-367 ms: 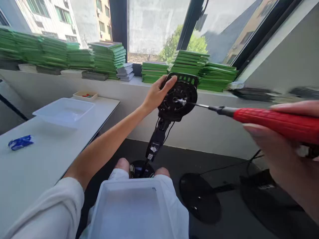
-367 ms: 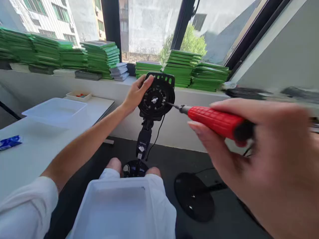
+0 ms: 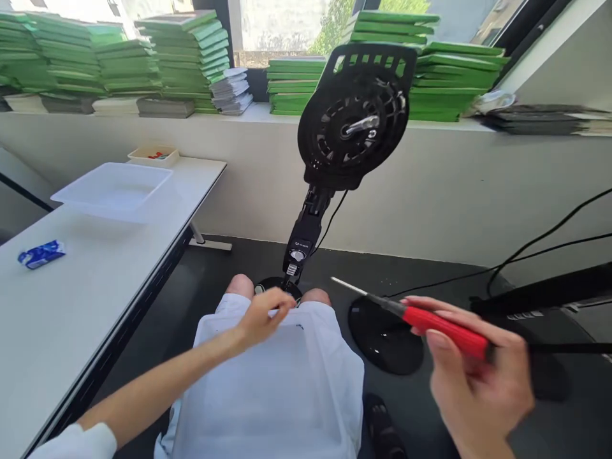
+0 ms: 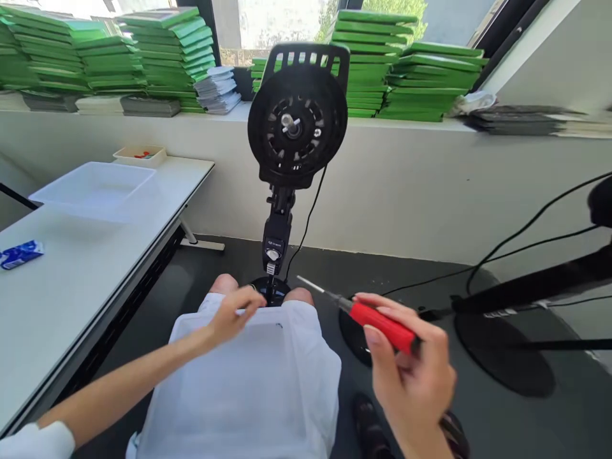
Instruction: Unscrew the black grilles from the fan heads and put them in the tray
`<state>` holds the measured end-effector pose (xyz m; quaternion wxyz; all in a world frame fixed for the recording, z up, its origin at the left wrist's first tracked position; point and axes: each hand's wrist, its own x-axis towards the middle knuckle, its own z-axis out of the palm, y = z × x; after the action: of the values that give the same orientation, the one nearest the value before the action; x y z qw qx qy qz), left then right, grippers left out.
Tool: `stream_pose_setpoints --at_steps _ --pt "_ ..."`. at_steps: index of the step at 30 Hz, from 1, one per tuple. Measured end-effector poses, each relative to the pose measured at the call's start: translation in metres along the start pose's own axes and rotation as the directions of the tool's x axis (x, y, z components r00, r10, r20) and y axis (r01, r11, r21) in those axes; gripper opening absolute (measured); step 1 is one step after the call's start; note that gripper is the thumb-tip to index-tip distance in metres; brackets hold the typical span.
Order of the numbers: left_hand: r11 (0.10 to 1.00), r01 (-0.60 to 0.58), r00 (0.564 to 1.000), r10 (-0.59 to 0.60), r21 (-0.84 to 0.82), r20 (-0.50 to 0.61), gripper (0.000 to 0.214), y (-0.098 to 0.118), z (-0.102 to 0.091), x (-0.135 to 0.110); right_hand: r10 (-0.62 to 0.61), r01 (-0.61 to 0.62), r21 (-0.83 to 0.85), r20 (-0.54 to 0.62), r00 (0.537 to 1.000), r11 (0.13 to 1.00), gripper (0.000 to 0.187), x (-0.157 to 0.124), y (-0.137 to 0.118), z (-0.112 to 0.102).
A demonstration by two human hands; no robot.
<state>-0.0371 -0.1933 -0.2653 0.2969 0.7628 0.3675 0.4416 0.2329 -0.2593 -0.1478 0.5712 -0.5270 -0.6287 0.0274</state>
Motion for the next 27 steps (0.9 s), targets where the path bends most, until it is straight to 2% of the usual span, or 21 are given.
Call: stream_pose_setpoints --at_steps 1,3,5,6,7,10,12,14,17,21,24,27 --pt "0.994 0.005 0.982 -0.024 0.105 0.185 0.03 -0.01 0.013 -0.027 0.055 -0.057 0.035 0.037 0.998 0.998 0.022 -0.015 0.009 0.006" --pt "0.942 -0.004 0.877 -0.158 0.335 0.455 0.03 -0.025 0.034 -0.064 0.139 -0.141 0.012 0.1 0.985 0.99 0.021 -0.043 0.025 0.016" --pt "0.877 -0.057 0.766 -0.268 0.476 0.584 0.041 -0.034 0.048 -0.083 0.13 -0.125 -0.038 0.181 0.975 0.991 0.018 -0.066 0.033 0.024" --pt "0.857 -0.08 0.735 -0.294 0.509 0.611 0.048 -0.037 0.054 -0.087 0.091 -0.083 -0.044 0.235 0.968 0.996 0.016 -0.076 0.035 0.028" --pt "0.848 -0.095 0.724 -0.301 0.521 0.621 0.055 -0.039 0.059 -0.088 0.038 -0.031 -0.031 0.285 0.958 0.999 0.016 -0.085 0.036 0.032" --pt "0.866 -0.086 0.74 -0.275 0.492 0.614 0.066 -0.045 0.072 -0.084 -0.106 0.096 0.045 0.411 0.906 0.994 0.015 -0.11 0.031 0.041" --pt "0.893 -0.057 0.743 -0.261 0.447 0.616 0.067 -0.051 0.078 -0.08 -0.146 0.129 0.068 0.459 0.876 0.989 0.017 -0.126 0.027 0.044" --pt "0.909 -0.025 0.735 -0.265 0.416 0.624 0.066 -0.058 0.083 -0.078 -0.152 0.143 0.057 0.476 0.866 0.988 0.019 -0.141 0.025 0.045" --pt "0.908 0.004 0.732 -0.288 0.418 0.617 0.067 -0.065 0.086 -0.078 -0.118 0.124 0.018 0.463 0.878 0.992 0.02 -0.159 0.027 0.047" --pt "0.899 0.014 0.773 -0.288 0.438 0.565 0.062 -0.068 0.084 -0.079 -0.085 0.08 0.029 0.396 0.914 0.996 0.021 -0.174 0.034 0.048" --pt "0.877 0.008 0.786 -0.302 0.48 0.539 0.061 -0.067 0.082 -0.077 -0.064 0.026 0.136 0.283 0.957 0.99 0.026 -0.173 0.038 0.042" --pt "0.857 -0.011 0.819 -0.288 0.515 0.496 0.056 -0.068 0.082 -0.076 0.045 -0.076 0.228 0.138 0.989 0.971 0.032 -0.16 0.039 0.031"
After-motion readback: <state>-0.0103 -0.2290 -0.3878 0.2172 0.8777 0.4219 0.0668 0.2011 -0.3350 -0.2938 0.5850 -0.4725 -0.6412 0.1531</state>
